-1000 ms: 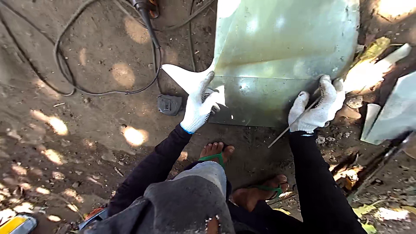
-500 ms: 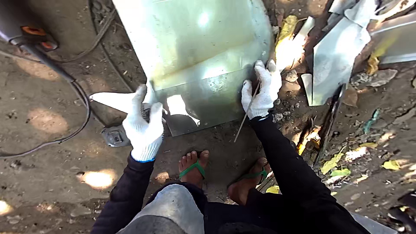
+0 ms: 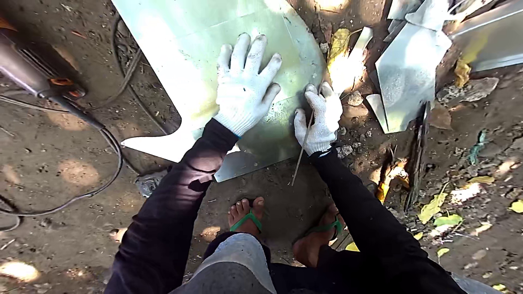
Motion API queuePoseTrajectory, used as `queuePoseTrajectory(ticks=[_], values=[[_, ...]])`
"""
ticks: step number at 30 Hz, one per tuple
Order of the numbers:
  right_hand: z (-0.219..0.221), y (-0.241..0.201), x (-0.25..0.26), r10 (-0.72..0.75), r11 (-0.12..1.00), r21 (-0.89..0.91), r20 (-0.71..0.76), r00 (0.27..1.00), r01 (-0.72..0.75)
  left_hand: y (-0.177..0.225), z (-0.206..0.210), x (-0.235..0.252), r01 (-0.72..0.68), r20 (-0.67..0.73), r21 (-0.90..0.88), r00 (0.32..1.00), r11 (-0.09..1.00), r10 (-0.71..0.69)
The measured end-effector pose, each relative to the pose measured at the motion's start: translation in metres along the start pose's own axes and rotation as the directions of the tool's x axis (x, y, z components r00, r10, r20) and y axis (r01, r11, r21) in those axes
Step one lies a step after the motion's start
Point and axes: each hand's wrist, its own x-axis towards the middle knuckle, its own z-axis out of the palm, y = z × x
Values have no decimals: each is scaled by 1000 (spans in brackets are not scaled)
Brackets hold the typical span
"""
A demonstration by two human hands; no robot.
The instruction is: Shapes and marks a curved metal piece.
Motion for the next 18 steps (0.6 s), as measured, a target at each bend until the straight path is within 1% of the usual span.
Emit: queuePoseTrajectory(ticks=[3,5,7,9,10,11,13,15,16,17,18], values=[[-5,1,-2,11,1000,-26,41,999,-10,-3,9,3,-3,-66,-23,998,1000,1],[-10,-1,-6,32,998,-55,105,994,-27,-5,9,0,14,-64,-59,998,998,-18],[-16,-7,0,40,999,-9,111,993,-40,-8,12,0,26,-76,-80,997,996,-32],[-24,-17,17,-18,985,171,50,999,9,-12,18,3,17,-112,-101,993,995,-29],[-29,-28,29,-41,964,265,46,998,27,-13,19,4,15,-111,-113,993,993,-28],[-34,-43,43,-57,936,350,78,995,26,-13,20,4,13,-112,-126,993,992,-27],[-40,-80,73,-89,866,499,201,975,-24,-13,21,4,9,-126,-152,992,988,-28],[-37,-115,101,-179,798,599,350,920,-72,-13,22,2,23,-155,-206,986,978,-56],[-33,-128,113,-245,797,600,421,874,-66,-12,25,-1,37,-157,-240,985,970,-77],[-26,-137,126,-320,800,599,489,812,-46,-10,26,-8,63,-164,-287,980,956,-114],[-14,-145,137,-384,789,614,536,752,-34,-7,30,-16,82,-221,-321,962,944,-159]])
